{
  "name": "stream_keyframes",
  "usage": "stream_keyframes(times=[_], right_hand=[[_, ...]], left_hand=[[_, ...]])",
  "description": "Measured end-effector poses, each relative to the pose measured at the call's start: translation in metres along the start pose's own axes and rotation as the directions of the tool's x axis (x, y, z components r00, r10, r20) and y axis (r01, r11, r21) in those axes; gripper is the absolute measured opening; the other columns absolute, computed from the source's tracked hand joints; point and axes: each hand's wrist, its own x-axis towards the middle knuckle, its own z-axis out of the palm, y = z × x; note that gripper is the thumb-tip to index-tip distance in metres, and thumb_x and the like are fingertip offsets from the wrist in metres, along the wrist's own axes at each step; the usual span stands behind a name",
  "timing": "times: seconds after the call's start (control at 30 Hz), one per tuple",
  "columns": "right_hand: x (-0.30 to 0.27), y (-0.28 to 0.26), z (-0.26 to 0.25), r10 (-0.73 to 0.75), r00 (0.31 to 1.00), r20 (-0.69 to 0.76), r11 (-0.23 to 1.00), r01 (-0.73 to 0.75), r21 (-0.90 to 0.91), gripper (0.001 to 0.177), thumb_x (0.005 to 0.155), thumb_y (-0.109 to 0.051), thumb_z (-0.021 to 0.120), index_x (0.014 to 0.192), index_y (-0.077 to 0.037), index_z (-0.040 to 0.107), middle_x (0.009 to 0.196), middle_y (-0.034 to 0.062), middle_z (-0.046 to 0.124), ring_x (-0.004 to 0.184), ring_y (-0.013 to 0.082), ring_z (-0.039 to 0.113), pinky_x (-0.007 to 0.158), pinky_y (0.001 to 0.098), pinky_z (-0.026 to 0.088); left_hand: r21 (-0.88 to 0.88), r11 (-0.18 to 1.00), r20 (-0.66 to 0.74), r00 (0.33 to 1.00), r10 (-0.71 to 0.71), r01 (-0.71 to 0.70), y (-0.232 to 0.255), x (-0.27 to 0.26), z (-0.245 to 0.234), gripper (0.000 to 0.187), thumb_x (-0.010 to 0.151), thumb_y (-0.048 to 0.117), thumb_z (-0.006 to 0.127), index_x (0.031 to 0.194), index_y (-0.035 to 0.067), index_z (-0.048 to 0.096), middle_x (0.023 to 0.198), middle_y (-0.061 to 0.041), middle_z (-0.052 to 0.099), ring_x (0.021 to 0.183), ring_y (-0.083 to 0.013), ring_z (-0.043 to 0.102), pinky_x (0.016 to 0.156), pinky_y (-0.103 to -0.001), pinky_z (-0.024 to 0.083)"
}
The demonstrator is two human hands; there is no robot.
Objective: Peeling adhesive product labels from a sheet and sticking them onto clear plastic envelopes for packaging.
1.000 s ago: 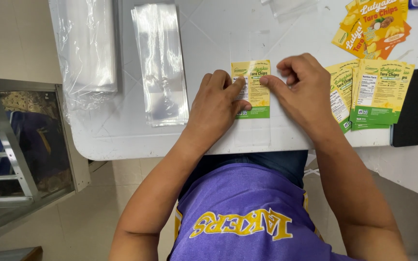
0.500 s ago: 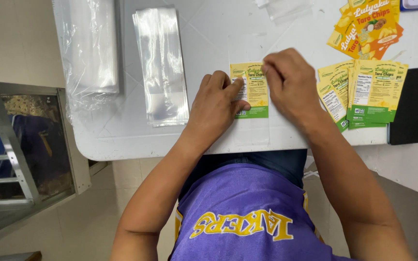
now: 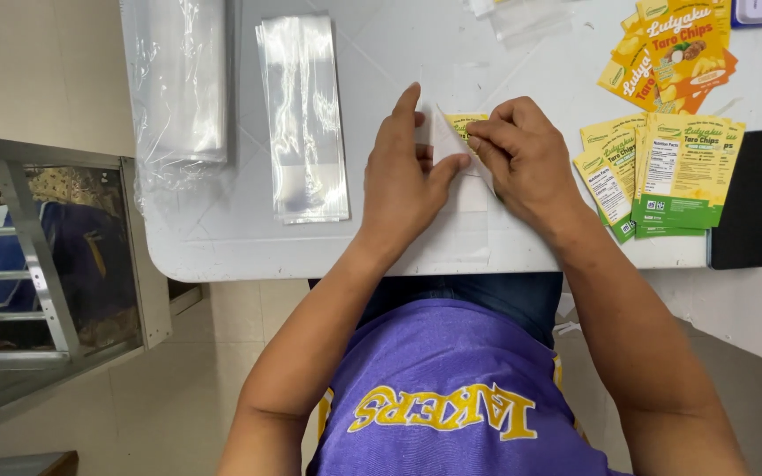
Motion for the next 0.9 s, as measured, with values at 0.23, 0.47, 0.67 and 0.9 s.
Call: stream_keyframes(times=[0.23,0.47,0.67,0.9], right_hand=[[-0.007,-0.004,0.002,-0.104,0.995,0.0,0.976,0.102,-0.194,0.018,0.107,-0.02,0.072,0.113,-0.004,0.079,0.1,0.0106,0.057,0.082,0.029,0.066,0.07,0.0382,0.054],[0.001,-0.038,-0.011,-0.121,0.981,0.153,0.895,0.174,-0.41,0.066,0.097,-0.057,0.075,0.12,0.006,0.075,0.106,0.0169,0.054,0.09,0.0309,0.056,0.075,0.0406,0.048],[0.004,-0.054,-0.008,0.029,0.944,0.328,0.795,0.177,-0.58,0.072,0.097,-0.06,0.064,0.129,0.003,0.069,0.119,0.0172,0.057,0.112,0.034,0.054,0.083,0.0429,0.045],[-0.024,-0.031,0.027,-0.27,0.954,0.13,0.892,0.299,-0.341,0.027,0.107,-0.032,0.06,0.121,-0.014,0.074,0.133,0.013,0.06,0.122,0.0401,0.058,0.093,0.048,0.047]], left_hand=[[0.024,1.0,0.046,0.999,-0.019,0.018,-0.01,-0.018,-0.018,0.078,0.085,0.005,0.071,0.154,0.006,0.035,0.122,-0.025,0.061,0.095,-0.0398,0.073,0.079,-0.049,0.065],[0.288,0.946,0.336,0.909,-0.248,0.151,-0.007,-0.071,-0.098,0.062,0.076,0.009,0.071,0.136,0.005,0.053,0.119,-0.026,0.064,0.093,-0.0449,0.072,0.076,-0.052,0.06],[0.127,0.941,0.323,0.884,-0.338,0.313,-0.026,-0.08,-0.124,0.053,0.073,0.002,0.076,0.124,0.007,0.062,0.113,-0.027,0.071,0.075,-0.0351,0.076,0.059,-0.045,0.063],[-0.028,0.976,0.135,0.968,-0.21,0.215,-0.021,-0.062,-0.109,0.012,0.084,0.007,0.076,0.094,-0.001,0.078,0.064,-0.018,0.07,0.057,-0.0185,0.065,0.048,-0.029,0.053]])
